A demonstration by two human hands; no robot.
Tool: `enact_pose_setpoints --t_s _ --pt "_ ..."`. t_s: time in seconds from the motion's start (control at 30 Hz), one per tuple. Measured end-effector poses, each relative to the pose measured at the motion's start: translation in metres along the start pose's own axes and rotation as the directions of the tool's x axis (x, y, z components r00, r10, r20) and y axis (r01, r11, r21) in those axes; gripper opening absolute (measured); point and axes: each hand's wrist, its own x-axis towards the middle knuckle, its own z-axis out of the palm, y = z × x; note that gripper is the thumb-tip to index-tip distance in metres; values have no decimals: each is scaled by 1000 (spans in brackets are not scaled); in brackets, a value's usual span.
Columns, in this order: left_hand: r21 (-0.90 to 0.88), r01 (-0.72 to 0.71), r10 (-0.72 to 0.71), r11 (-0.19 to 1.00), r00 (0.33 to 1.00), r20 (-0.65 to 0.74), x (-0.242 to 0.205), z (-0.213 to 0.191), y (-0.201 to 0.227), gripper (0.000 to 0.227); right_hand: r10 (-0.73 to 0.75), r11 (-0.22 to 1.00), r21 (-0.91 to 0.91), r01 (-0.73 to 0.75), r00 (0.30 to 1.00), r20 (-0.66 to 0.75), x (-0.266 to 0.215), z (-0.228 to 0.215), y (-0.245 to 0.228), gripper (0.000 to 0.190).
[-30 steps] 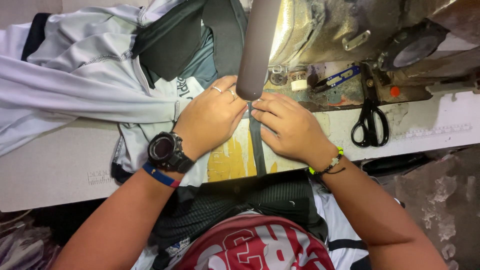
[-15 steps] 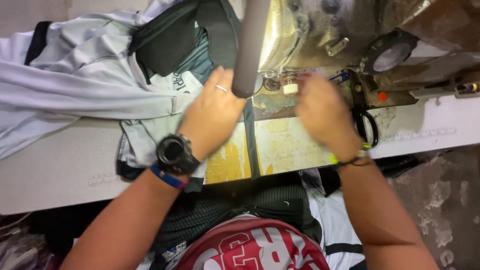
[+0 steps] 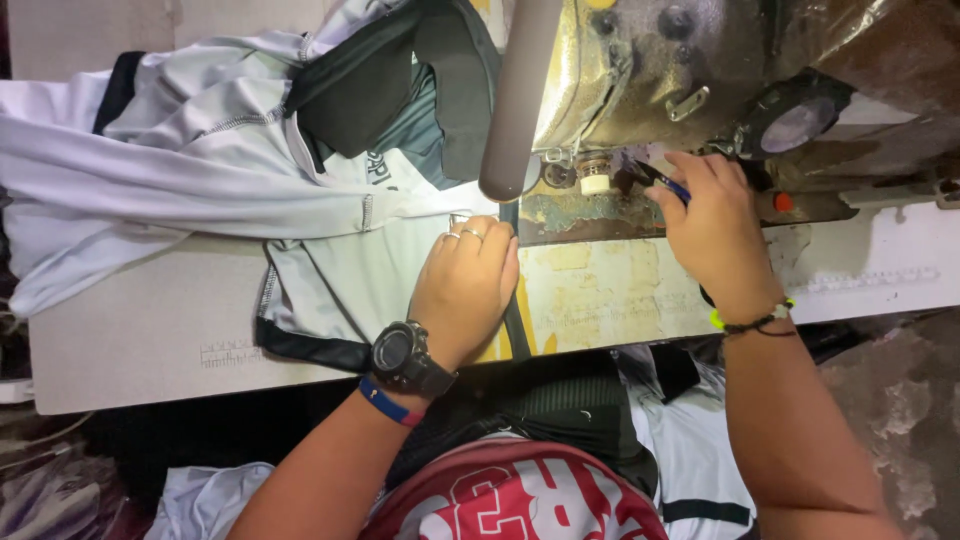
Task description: Trimming excess fabric from a garment component using scissors at a sewing station
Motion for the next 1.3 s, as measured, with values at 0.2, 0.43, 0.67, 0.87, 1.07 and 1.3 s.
enact_pose_setpoints --t_s 0.2,0.43,0.67,0.87,1.07,1.3 --pt "-21 -5 3 1000 997 -76 1 4 -1 14 -95 939 328 109 994 -60 13 -17 -47 7" --pt "28 -56 59 998 992 -108 0 4 0 12 -397 911 -140 389 917 -39 29 19 -85 32" --pt "33 -79 82 996 989 -120 0 3 -1 10 -551 779 -367 509 834 -13 43 32 -99 23" --pt "-86 -231 214 969 962 -170 5 -10 3 17 -168 977 -131 166 986 -5 36 15 -95 34" --pt "24 -194 194 981 954 -230 38 -6 -31 11 -60 997 -50 55 993 -103 20 41 -60 45" --pt "75 -296 299 952 953 -44 32 25 -75 15 -290 886 281 368 915 -282 22 49 -115 14"
